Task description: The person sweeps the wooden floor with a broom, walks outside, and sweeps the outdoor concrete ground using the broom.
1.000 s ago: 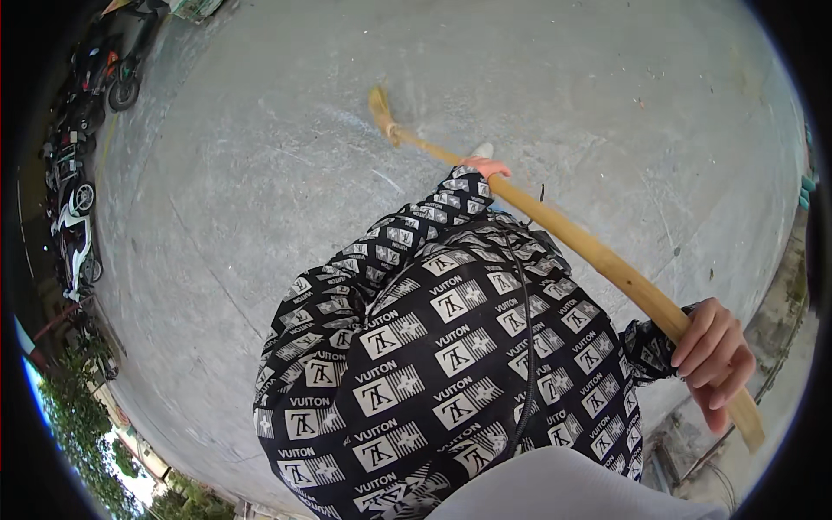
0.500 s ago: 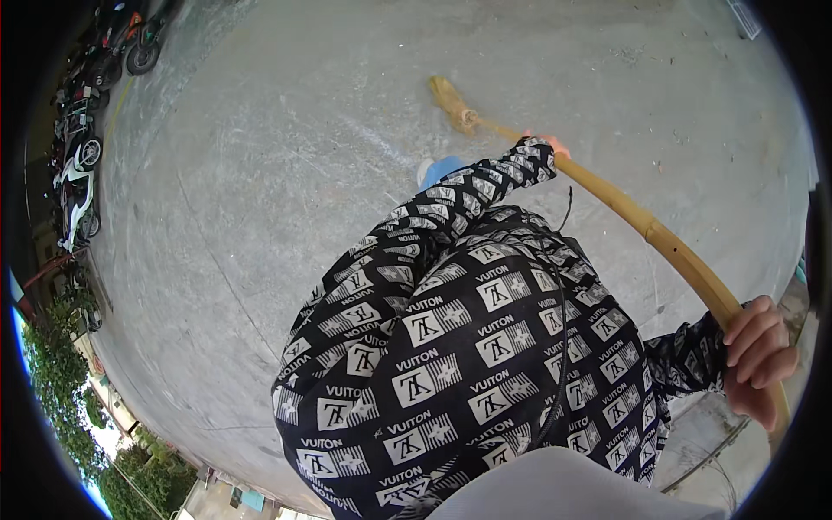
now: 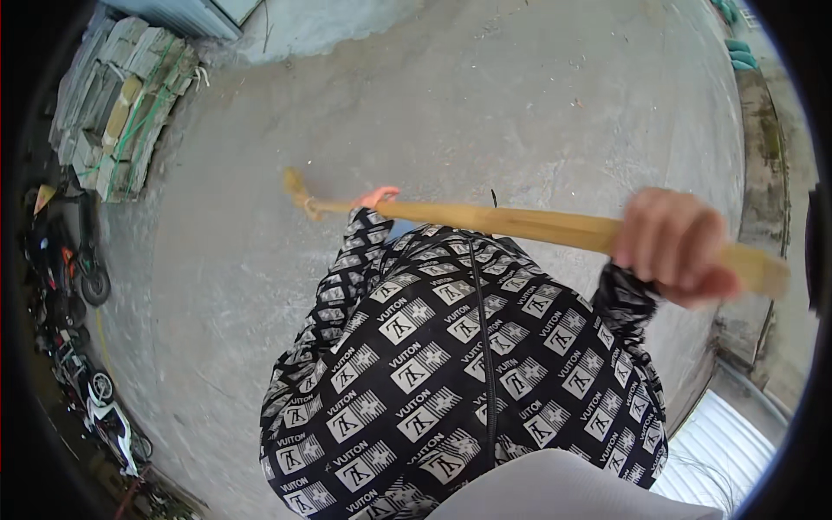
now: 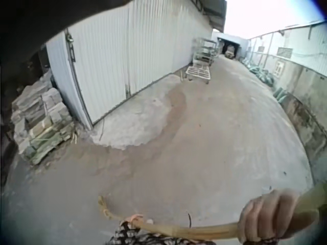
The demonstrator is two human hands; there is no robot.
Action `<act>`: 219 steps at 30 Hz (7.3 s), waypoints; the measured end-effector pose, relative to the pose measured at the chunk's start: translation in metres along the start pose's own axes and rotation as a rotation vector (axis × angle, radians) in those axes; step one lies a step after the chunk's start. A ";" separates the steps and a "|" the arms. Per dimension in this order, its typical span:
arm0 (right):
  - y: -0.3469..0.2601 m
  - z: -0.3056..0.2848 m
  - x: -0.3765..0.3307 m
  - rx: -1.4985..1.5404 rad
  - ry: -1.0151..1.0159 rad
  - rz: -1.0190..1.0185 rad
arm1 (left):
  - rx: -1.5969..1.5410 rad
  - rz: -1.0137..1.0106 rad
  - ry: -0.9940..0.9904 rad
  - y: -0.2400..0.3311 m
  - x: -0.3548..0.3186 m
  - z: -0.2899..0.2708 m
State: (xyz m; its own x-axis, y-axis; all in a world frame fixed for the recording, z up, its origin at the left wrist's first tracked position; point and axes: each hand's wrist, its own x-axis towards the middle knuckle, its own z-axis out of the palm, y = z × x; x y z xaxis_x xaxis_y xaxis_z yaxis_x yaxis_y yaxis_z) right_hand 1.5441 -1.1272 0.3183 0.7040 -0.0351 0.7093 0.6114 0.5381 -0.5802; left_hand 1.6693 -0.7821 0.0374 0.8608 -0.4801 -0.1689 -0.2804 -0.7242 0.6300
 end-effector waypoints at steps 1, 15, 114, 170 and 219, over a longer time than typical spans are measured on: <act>0.022 0.010 -0.014 0.017 0.169 0.131 | -0.049 -0.042 -0.003 -0.055 -0.008 0.006; 0.058 0.046 -0.020 -0.516 0.453 0.174 | 0.345 0.295 -0.468 -0.022 0.149 0.037; 0.130 0.294 0.030 -0.640 0.348 -0.128 | 0.031 0.795 -0.411 -0.100 0.110 -0.172; 0.076 -0.028 -0.065 -0.275 0.323 0.239 | 0.253 0.054 -0.350 -0.058 0.070 0.038; -0.097 0.234 0.057 -1.271 -0.127 -0.187 | -0.491 1.371 -0.531 0.372 0.117 0.088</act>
State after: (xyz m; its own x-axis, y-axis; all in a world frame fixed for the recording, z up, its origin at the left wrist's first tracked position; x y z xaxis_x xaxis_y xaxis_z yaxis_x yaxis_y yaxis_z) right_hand 1.4400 -0.9839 0.5086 0.5746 0.0947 0.8129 0.6585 -0.6433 -0.3905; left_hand 1.6282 -1.1511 0.1847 -0.2042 -0.8084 0.5520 -0.4469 0.5787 0.6822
